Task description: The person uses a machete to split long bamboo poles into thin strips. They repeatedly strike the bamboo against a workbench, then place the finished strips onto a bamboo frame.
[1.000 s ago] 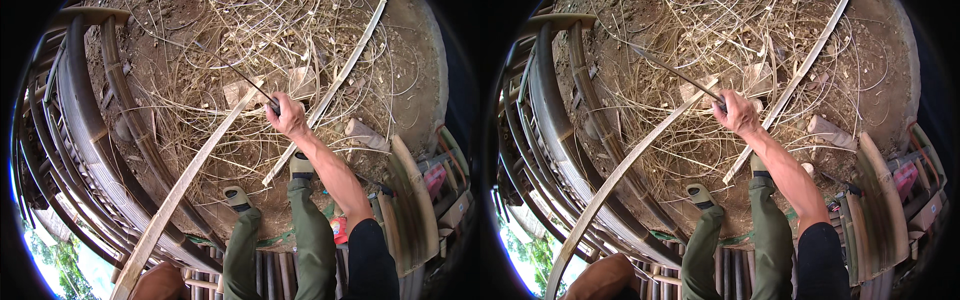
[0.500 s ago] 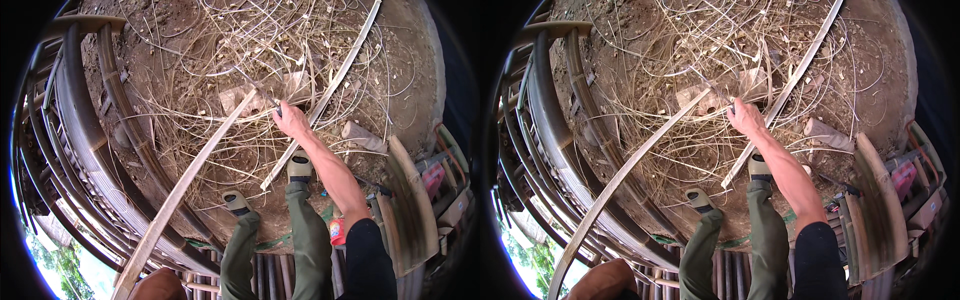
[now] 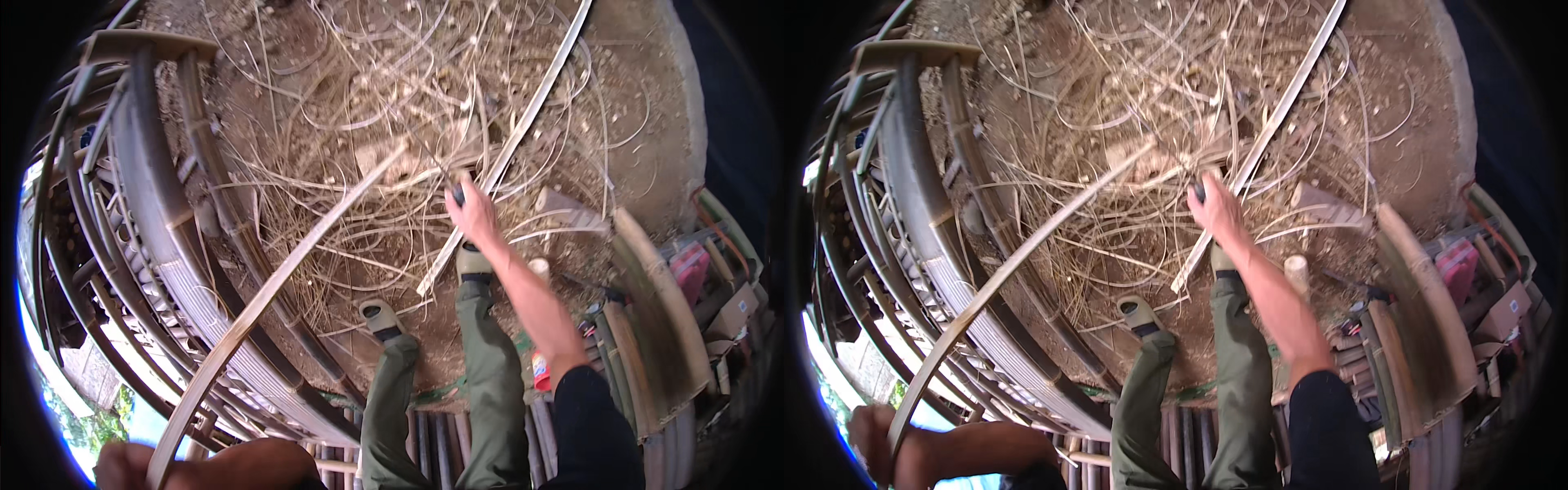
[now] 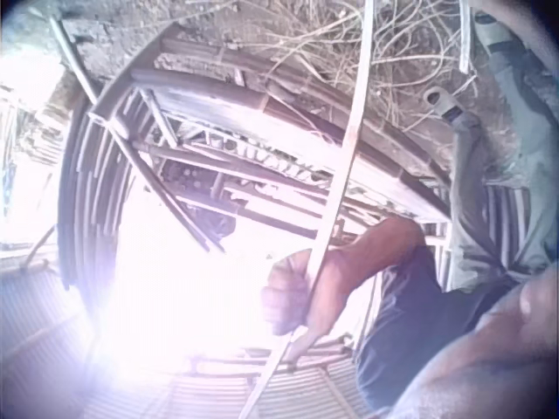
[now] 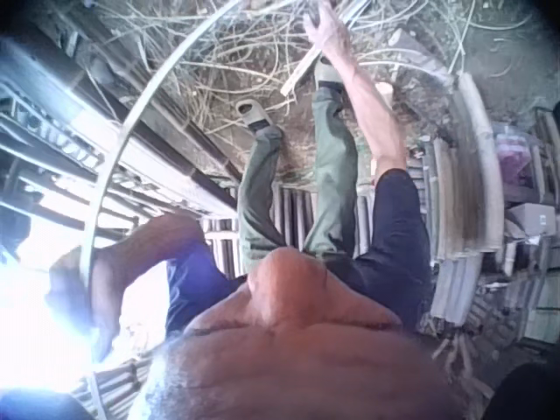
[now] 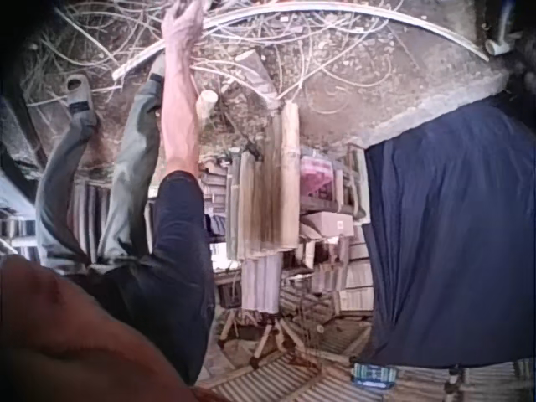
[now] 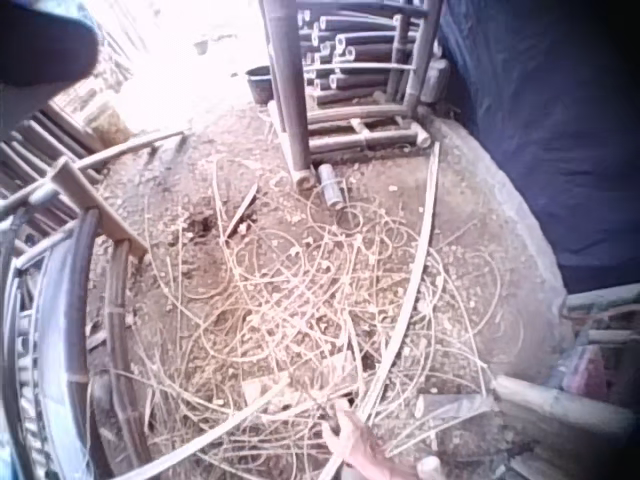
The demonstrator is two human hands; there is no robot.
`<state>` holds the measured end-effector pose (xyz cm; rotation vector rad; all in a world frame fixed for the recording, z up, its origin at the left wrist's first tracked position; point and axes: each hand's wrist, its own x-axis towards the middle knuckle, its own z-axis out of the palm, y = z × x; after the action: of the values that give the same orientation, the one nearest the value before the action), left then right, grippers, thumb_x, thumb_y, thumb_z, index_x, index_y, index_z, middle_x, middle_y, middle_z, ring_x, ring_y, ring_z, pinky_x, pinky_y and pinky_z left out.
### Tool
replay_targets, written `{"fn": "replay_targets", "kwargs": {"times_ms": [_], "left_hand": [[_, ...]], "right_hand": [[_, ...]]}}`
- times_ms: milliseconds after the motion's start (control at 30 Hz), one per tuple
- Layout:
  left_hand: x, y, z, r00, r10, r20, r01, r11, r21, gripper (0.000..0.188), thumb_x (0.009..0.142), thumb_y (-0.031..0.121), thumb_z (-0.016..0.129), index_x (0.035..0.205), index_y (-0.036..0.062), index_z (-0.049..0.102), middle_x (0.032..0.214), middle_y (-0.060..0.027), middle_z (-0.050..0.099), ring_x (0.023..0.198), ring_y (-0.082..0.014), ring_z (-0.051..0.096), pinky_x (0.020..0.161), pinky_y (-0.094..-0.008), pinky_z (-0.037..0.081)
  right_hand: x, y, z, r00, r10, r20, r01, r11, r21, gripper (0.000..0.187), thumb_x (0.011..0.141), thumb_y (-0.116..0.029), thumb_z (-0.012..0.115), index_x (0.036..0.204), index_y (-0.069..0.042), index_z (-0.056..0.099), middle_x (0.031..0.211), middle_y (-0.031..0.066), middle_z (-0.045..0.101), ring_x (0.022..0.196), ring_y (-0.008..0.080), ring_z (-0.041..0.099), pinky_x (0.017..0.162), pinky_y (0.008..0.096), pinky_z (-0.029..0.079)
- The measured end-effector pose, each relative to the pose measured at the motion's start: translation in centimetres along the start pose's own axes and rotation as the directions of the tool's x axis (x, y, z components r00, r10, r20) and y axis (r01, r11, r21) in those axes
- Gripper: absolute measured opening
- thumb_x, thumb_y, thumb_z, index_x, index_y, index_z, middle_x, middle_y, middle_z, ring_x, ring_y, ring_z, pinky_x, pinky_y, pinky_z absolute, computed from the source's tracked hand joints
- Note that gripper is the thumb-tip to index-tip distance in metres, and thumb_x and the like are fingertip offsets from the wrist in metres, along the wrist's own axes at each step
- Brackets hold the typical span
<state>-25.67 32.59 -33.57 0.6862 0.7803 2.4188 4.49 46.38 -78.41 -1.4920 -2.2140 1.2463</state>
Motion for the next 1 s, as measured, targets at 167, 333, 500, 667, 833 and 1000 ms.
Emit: {"fn": "replay_targets", "kwargs": {"times_ms": [167, 333, 500, 667, 833, 1000], "left_hand": [[-5.2, -1.2, 0.7, 0.912, 0.395, -0.114, -0.087, 0.457, 0.885, 0.057, 0.100, 0.053, 0.030, 0.069, 0.0080, 0.046, 0.071, -0.0066, 0.048, 0.066, -0.0178, 0.049, 0.062, -0.0298, 0.043], [-14.1, 9.7, 12.4, 0.687, 0.054, -0.725, 0.596, 0.529, 0.604, 0.033, 0.103, 0.030, 0.041, 0.109, 0.0017, 0.056, 0.102, -0.0120, 0.060, 0.097, -0.0229, 0.062, 0.077, -0.0385, 0.057], [-20.1, 19.9, 21.5, 0.443, -0.223, -0.869, 0.717, 0.670, 0.194, 0.035, 0.101, 0.035, 0.047, 0.116, 0.0046, 0.055, 0.111, -0.0129, 0.063, 0.100, -0.0262, 0.065, 0.080, -0.0370, 0.057], [-24.2, 25.8, 22.7, 0.154, -0.795, -0.587, 0.823, 0.431, -0.369, 0.053, 0.102, 0.044, 0.038, 0.129, -0.0004, 0.048, 0.123, -0.0184, 0.059, 0.111, -0.0322, 0.060, 0.091, -0.0446, 0.051], [-22.0, 31.8, 27.4, 0.845, -0.525, -0.104, 0.104, -0.028, 0.994, 0.062, 0.094, 0.046, 0.056, 0.134, -0.0001, 0.045, 0.128, -0.0203, 0.054, 0.120, -0.0352, 0.053, 0.096, -0.0423, 0.046], [-24.4, 34.8, 17.6, 0.454, -0.850, -0.269, 0.734, 0.185, 0.653, 0.044, 0.098, 0.036, 0.054, 0.121, -0.0014, 0.056, 0.084, -0.0060, 0.065, 0.079, -0.0174, 0.066, 0.074, -0.0319, 0.054]], "right_hand": [[-8.3, -10.0, -8.0, 0.611, 0.702, 0.366, -0.732, 0.326, 0.598, 0.022, 0.082, -0.017, 0.064, 0.098, -0.004, 0.055, 0.072, 0.0065, 0.057, 0.059, 0.0128, 0.056, 0.041, 0.0255, 0.043], [-17.4, -25.8, -14.9, 0.606, 0.604, 0.517, -0.639, -0.016, 0.769, 0.038, 0.085, -0.036, 0.073, 0.101, -0.003, 0.062, 0.078, 0.0119, 0.066, 0.041, 0.0148, 0.052, 0.037, 0.0279, 0.040], [-21.8, -37.9, -22.6, 0.737, 0.616, 0.278, -0.400, 0.067, 0.914, 0.027, 0.085, -0.029, 0.073, 0.088, -0.007, 0.059, 0.071, 0.0082, 0.064, 0.042, 0.0156, 0.052, 0.037, 0.0295, 0.041], [-22.2, -41.8, -28.1, 0.812, 0.547, 0.201, -0.397, 0.267, 0.878, 0.023, 0.086, -0.022, 0.072, 0.079, -0.004, 0.060, 0.064, 0.0051, 0.059, 0.049, 0.0182, 0.056, 0.043, 0.0319, 0.044], [-25.3, -49.8, -30.8, 0.891, 0.447, 0.075, -0.311, 0.480, 0.820, 0.024, 0.087, -0.024, 0.072, 0.083, -0.002, 0.062, 0.069, 0.0055, 0.057, 0.053, 0.0170, 0.053, 0.042, 0.0325, 0.044], [-29.0, -57.0, -30.9, 0.992, 0.120, -0.023, -0.077, 0.757, 0.649, 0.036, 0.089, -0.037, 0.067, 0.080, -0.003, 0.065, 0.067, 0.0040, 0.057, 0.052, 0.0154, 0.051, 0.048, 0.0326, 0.044]]}}
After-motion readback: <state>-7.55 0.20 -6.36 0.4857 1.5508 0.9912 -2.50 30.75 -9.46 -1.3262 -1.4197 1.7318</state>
